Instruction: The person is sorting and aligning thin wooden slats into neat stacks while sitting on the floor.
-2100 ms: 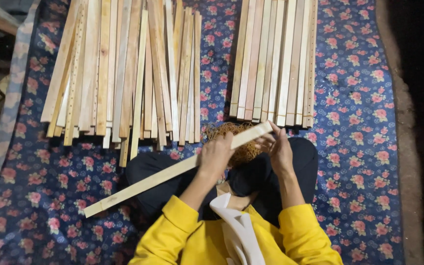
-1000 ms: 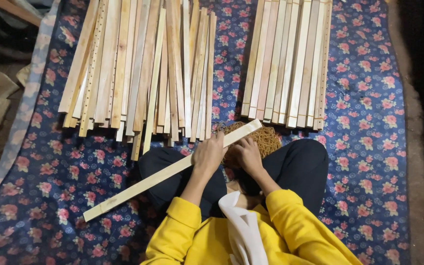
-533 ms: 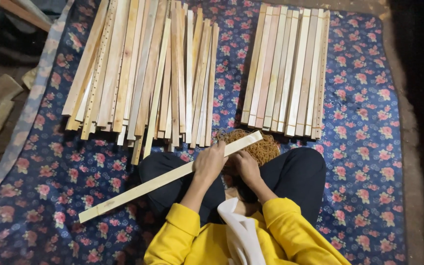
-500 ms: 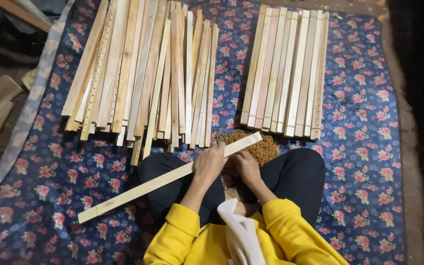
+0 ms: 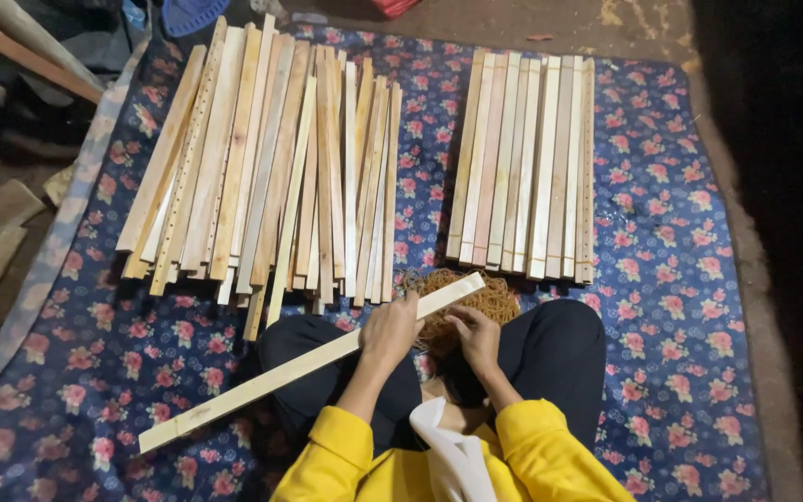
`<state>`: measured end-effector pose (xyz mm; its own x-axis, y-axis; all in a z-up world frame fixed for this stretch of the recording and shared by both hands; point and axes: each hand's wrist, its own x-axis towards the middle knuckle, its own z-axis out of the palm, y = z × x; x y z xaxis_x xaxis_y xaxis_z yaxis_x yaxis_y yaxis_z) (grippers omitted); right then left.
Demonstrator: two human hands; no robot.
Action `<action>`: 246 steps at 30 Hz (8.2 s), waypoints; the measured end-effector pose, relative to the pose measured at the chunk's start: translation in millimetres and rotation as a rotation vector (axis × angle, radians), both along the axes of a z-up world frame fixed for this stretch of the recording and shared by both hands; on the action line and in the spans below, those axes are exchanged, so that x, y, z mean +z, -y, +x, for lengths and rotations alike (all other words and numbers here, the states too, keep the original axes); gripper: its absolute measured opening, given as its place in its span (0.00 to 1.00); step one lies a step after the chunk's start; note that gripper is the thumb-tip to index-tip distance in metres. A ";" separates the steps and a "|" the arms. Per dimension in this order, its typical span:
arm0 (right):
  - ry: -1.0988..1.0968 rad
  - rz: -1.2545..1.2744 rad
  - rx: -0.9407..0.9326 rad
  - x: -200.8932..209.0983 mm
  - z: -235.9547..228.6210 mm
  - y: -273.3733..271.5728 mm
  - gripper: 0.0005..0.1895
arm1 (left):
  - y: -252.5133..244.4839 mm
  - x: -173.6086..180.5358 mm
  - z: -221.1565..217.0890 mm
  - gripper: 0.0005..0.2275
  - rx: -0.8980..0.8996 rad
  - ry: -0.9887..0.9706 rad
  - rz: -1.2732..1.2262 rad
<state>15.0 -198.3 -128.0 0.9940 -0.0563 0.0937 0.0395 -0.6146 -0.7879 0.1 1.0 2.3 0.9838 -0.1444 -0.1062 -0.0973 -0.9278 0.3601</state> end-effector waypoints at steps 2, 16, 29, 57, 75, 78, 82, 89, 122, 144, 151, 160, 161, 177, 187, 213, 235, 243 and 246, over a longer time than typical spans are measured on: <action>-0.063 0.076 -0.040 5.3 -1.3 2.3 0.11 | 0.6 -5.4 1.0 0.15 0.004 -0.013 0.002; -0.333 0.945 -0.100 25.7 -6.3 -39.4 0.15 | 3.7 0.8 7.4 0.14 0.002 -0.035 -0.040; -0.512 1.359 0.012 32.5 -19.1 -27.1 0.16 | 11.6 31.8 -5.1 0.14 0.053 0.017 -0.039; -0.368 1.020 -0.019 36.3 27.7 79.1 0.26 | 15.7 -12.8 3.8 0.19 -0.017 -0.031 -0.024; -0.644 0.856 0.170 112.7 38.5 35.2 0.10 | 22.5 4.4 -9.1 0.20 -0.031 0.035 0.014; -0.782 1.154 0.117 90.9 26.0 37.8 0.17 | 18.3 -10.7 -7.7 0.19 -0.037 -0.058 -0.032; -0.614 1.158 0.109 68.2 24.5 27.4 0.14 | 17.6 -18.7 1.2 0.20 -0.021 -0.039 -0.053; -0.438 1.341 -0.135 41.8 -21.3 -4.8 0.16 | 10.6 -9.2 9.4 0.19 0.067 -0.093 -0.081; -0.527 1.286 -0.207 94.3 -4.3 55.3 0.29 | 18.6 -2.0 -23.6 0.20 -0.034 0.120 0.002; -0.605 0.381 0.542 140.6 30.5 66.0 0.09 | 22.8 -5.7 -36.8 0.20 -0.142 0.036 0.065; -0.614 0.367 0.541 138.6 26.7 62.2 0.20 | 26.7 -1.8 -43.7 0.16 -0.098 0.106 0.015; -0.638 0.422 0.571 115.3 19.2 65.8 0.18 | 17.9 -12.9 -51.9 0.15 -0.179 0.055 -0.017; -0.630 0.461 0.510 120.4 17.6 69.5 0.17 | 18.4 -14.7 -50.8 0.15 -0.154 0.077 -0.003; -0.509 0.231 0.636 120.3 10.8 71.7 0.25 | 17.1 -18.8 -57.3 0.18 -0.159 0.181 0.020; -0.524 -0.005 0.695 127.2 -5.5 66.3 0.26 | 25.2 -45.9 -62.9 0.22 -0.259 0.085 0.078; -0.225 0.206 -0.636 109.5 168.9 34.2 0.20 | 194.2 -101.4 230.7 0.31 -0.183 -0.040 -0.388; -0.305 -0.624 0.395 20.1 39.4 24.6 0.22 | 2.7 -108.4 -31.4 0.11 0.992 -0.158 -1.254; 0.002 0.024 0.180 29.7 25.8 33.8 0.10 | -15.6 -62.4 -60.9 0.13 0.938 -0.130 -1.749; 0.150 0.054 -0.030 47.3 18.1 35.3 0.11 | -21.8 -63.6 -70.4 0.20 0.857 -0.116 -1.891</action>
<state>33.1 -233.6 -80.7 0.9670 -0.0946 0.2367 0.1412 -0.5741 -0.8065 -70.4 22.8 -61.3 0.8475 0.2619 -0.4616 0.1485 0.7180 0.6800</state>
